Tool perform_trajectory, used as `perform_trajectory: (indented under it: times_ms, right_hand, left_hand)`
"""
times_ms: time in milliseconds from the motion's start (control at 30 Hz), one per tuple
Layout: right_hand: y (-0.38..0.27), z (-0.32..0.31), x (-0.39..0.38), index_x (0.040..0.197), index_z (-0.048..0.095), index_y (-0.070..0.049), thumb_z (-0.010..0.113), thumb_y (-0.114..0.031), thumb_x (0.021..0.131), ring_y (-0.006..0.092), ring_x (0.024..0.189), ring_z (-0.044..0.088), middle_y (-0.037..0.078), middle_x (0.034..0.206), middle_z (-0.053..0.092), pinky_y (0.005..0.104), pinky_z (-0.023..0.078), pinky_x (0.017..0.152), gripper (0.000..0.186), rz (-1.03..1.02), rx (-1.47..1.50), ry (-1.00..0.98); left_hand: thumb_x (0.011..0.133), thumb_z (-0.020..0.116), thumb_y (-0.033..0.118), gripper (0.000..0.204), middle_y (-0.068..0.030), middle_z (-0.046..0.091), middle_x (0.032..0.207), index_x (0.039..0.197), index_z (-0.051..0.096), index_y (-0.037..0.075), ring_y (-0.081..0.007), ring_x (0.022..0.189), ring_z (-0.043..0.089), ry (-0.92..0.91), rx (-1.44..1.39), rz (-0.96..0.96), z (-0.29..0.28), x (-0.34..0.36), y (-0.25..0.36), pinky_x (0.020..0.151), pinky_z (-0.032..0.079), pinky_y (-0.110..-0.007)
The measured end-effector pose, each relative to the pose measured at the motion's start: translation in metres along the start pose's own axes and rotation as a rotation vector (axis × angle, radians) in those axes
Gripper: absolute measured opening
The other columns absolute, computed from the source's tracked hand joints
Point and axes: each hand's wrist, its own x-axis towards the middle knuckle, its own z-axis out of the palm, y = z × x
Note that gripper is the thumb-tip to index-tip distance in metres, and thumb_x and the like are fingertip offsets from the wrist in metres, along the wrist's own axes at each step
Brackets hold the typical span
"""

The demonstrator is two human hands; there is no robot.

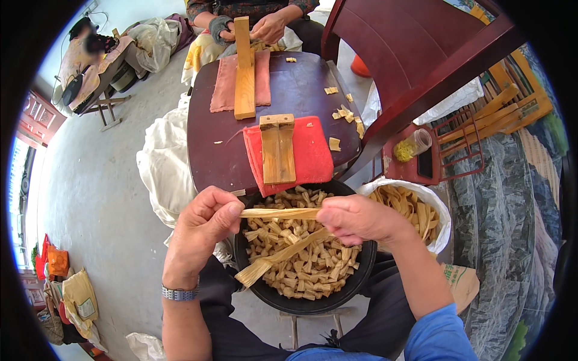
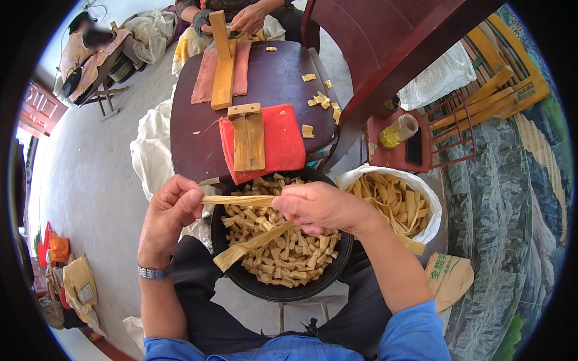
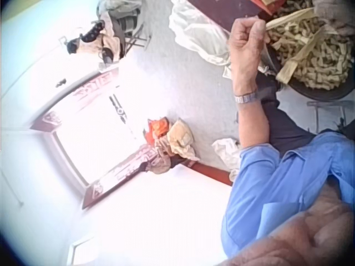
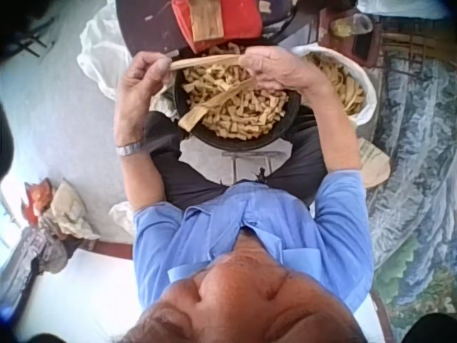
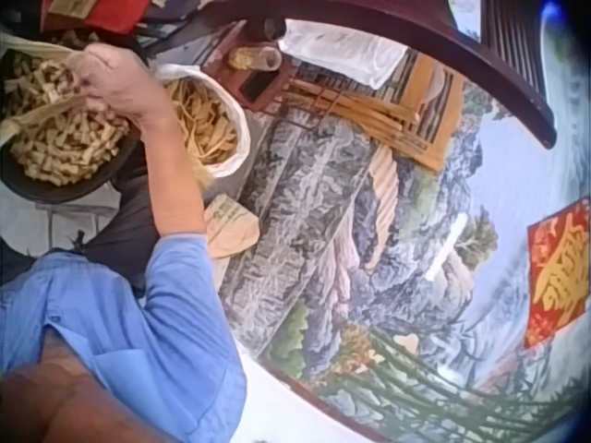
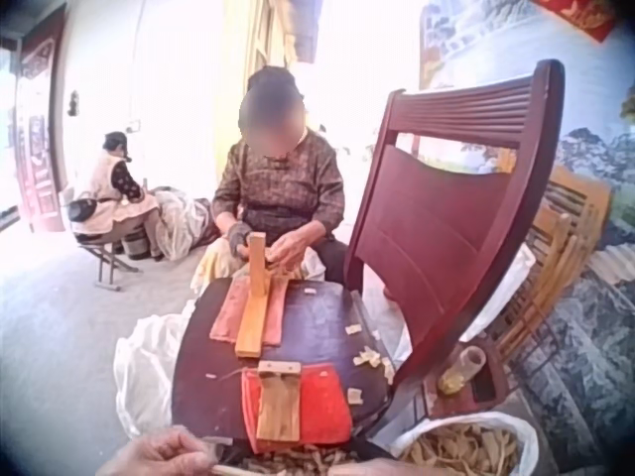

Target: The person sits on the floor and repeatedly tears dried food strips into smaller pieces by hand, placing the torn pieces into a black bowl. Another person works similarly at a nearby table.

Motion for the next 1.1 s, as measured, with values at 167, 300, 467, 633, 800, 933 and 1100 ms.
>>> perform_trajectory:
  times_ms: [167,300,467,633,800,933,1100]
  right_hand:
    - [-0.006,-0.002,-0.013,0.091,0.053,-0.006,0.049,-0.039,0.109,0.0048,0.039,0.041,-0.004,0.061,0.044,0.0216,0.032,0.035,0.037,-0.267,0.499,0.066]
    - [-0.015,0.003,-0.012,0.128,0.058,-0.004,0.046,-0.042,0.110,0.0055,0.041,0.045,-0.003,0.065,0.049,0.0196,0.038,0.037,0.044,-0.339,0.518,-0.003]
    - [0.010,0.019,0.008,0.146,0.050,-0.003,0.049,-0.032,0.108,0.0214,0.072,0.068,0.010,0.092,0.069,0.0338,0.056,0.065,0.048,-0.552,-0.512,0.200]
    - [0.009,0.032,0.010,0.142,0.057,-0.009,0.058,-0.025,0.103,0.0307,0.092,0.073,0.016,0.114,0.072,0.0375,0.059,0.080,0.042,-0.434,-1.008,0.333]
    - [0.011,0.041,0.010,0.143,0.052,-0.008,0.071,-0.021,0.096,0.0234,0.076,0.069,0.012,0.090,0.069,0.0359,0.055,0.068,0.053,-0.555,-0.643,0.457]
    - [0.008,0.039,0.013,0.143,0.049,-0.005,0.071,-0.021,0.097,0.0112,0.066,0.061,0.005,0.080,0.065,0.0285,0.049,0.060,0.053,-0.274,-0.217,0.321]
    - [0.015,0.040,0.017,0.120,0.056,-0.001,0.059,-0.018,0.104,0.0043,0.072,0.058,0.001,0.089,0.065,0.0216,0.048,0.063,0.024,-0.181,0.039,0.173]
  left_hand:
    - [0.100,0.067,0.009,0.010,0.0039,0.065,0.092,0.107,0.067,0.002,-0.0033,0.083,0.058,-0.054,0.137,0.135,0.026,0.001,-0.016,0.076,0.050,-0.021]
    - [0.099,0.068,0.009,0.017,-0.0022,0.070,0.100,0.114,0.068,0.001,-0.0092,0.090,0.063,-0.105,0.226,0.233,0.052,0.004,-0.029,0.082,0.052,-0.025]
    - [0.104,0.062,0.018,0.025,-0.0019,0.066,0.112,0.123,0.063,0.002,-0.0095,0.099,0.061,-0.215,0.070,0.042,0.075,0.002,-0.030,0.089,0.049,-0.027]
    - [0.108,0.053,0.024,0.034,-0.0039,0.063,0.112,0.135,0.054,0.003,-0.0121,0.101,0.061,-0.241,-0.302,-0.071,0.072,0.006,-0.045,0.089,0.049,-0.028]
    - [0.109,0.050,0.026,0.032,-0.0044,0.065,0.104,0.133,0.054,0.004,-0.0107,0.088,0.064,-0.150,-0.424,-0.061,0.074,0.012,-0.043,0.080,0.053,-0.026]
    - [0.110,0.044,0.024,0.030,-0.0069,0.066,0.095,0.128,0.053,0.003,-0.0118,0.084,0.066,-0.207,-0.351,-0.096,0.069,0.009,-0.038,0.077,0.056,-0.028]
    - [0.109,0.043,0.020,0.031,-0.0139,0.068,0.100,0.135,0.046,0.003,-0.0204,0.091,0.069,-0.365,-0.460,-0.102,0.058,0.003,-0.032,0.084,0.057,-0.034]
